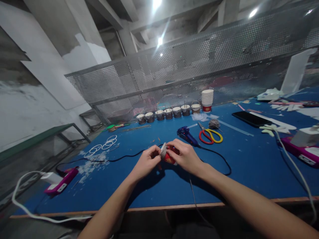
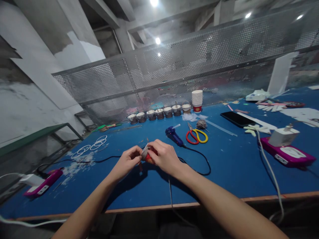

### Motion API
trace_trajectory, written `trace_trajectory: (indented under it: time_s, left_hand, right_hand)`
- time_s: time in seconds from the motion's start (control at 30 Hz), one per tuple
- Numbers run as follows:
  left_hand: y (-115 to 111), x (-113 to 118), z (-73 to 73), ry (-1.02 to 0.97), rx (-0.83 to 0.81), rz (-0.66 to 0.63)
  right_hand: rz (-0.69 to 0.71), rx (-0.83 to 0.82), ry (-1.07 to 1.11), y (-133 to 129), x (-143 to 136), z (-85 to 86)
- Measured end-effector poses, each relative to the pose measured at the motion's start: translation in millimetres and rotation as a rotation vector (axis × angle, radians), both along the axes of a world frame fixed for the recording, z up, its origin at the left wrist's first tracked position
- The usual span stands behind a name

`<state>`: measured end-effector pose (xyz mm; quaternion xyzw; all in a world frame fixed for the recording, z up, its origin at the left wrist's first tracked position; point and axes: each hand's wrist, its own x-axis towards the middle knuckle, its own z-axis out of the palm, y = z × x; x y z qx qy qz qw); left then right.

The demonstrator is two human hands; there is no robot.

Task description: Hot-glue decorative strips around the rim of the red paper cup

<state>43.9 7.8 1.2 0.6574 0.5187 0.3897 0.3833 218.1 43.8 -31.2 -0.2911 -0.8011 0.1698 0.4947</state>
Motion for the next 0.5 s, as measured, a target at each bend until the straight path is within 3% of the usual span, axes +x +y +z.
trace_trajectory:
  time_s: [0.37, 0.5]
  left_hand:
    - [1.5, 3.3, -0.8, 0.032, 0.06, 0.046]
    - [2.3, 3.1, -1.8, 0.118, 0.183, 0.16]
  right_hand:
    - [0.04, -0.002, 0.136, 5.5, 0.1, -0.3]
    - [0.071, -0.106, 0.163, 3.9, 2.7, 5.5]
